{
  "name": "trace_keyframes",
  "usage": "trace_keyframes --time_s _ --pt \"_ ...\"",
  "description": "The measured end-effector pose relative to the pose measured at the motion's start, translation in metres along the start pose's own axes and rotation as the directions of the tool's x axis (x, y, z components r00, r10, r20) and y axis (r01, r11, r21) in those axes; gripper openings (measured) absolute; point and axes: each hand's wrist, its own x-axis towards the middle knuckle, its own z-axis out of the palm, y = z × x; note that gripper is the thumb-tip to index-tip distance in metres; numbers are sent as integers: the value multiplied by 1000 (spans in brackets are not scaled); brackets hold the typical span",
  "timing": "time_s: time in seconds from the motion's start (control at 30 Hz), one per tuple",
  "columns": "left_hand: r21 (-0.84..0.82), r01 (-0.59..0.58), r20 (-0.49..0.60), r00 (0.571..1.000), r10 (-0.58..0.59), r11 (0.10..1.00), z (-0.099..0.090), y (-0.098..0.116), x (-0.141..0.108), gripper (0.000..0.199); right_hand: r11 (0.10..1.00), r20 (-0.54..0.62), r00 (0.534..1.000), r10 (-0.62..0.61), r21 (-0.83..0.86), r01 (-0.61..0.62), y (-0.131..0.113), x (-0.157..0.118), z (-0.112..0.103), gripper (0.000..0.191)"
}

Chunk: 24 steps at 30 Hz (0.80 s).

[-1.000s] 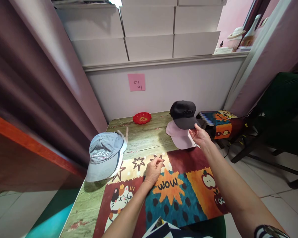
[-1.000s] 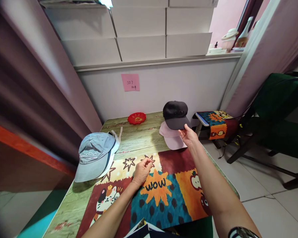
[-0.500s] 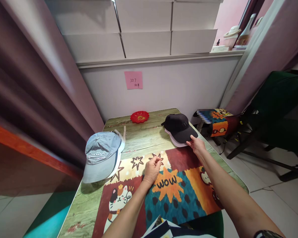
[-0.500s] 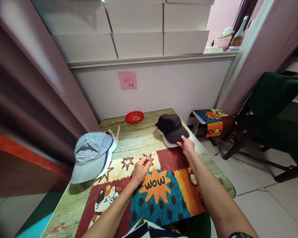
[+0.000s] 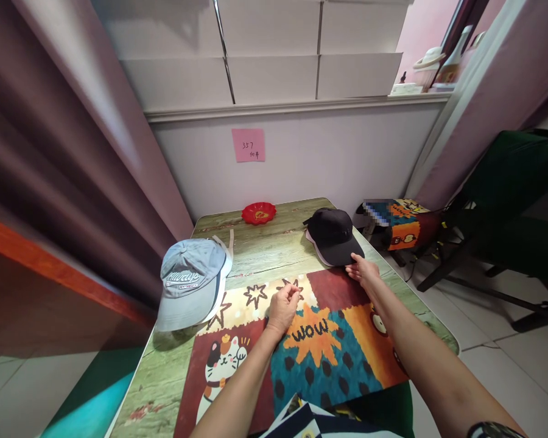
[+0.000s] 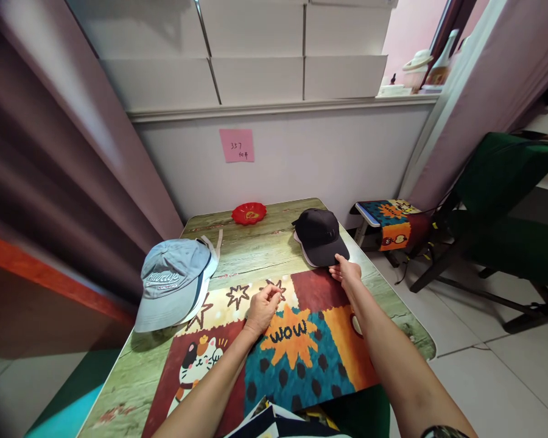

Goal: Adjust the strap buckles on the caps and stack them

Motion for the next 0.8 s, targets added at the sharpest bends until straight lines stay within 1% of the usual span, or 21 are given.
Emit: trace_keyframes --time_s 0.1,0.2,0.3,0.37,0.43,0.53,0.67,0.8 --pt "-10 5 -10 1000 -5 1000 0 0 -1 20 997 35 999 18 -73 -15 -1 0 -4 26" --pt "-2 -18 -11 1000 18 1000 1 -2 -1 22 993 79 996 41 -111 -32 1 -1 -8 34" --pt "1 -41 -6 999 41 999 2 -6 0 21 993 131 988 83 -93 -71 5 -2 -9 42" --pt "-4 -46 -5 999 46 999 3 -8 1 20 993 146 983 112 -53 -105 6 0 -4 39" --pt "-7 -53 -5 999 53 999 3 -9 0 19 992 138 982 127 2 -129 6 3 2 35" --pt "-9 -62 -6 998 62 998 3 -10 0 19 987 115 986 117 98 -129 4 9 13 36" --pt "-9 -64 -9 998 64 998 2 -10 -1 18 974 68 995 79 208 -92 3 15 21 38" --pt "-16 -60 -6 998 60 998 2 -10 -1 17 964 7 999 46 261 -46 7 20 22 38"
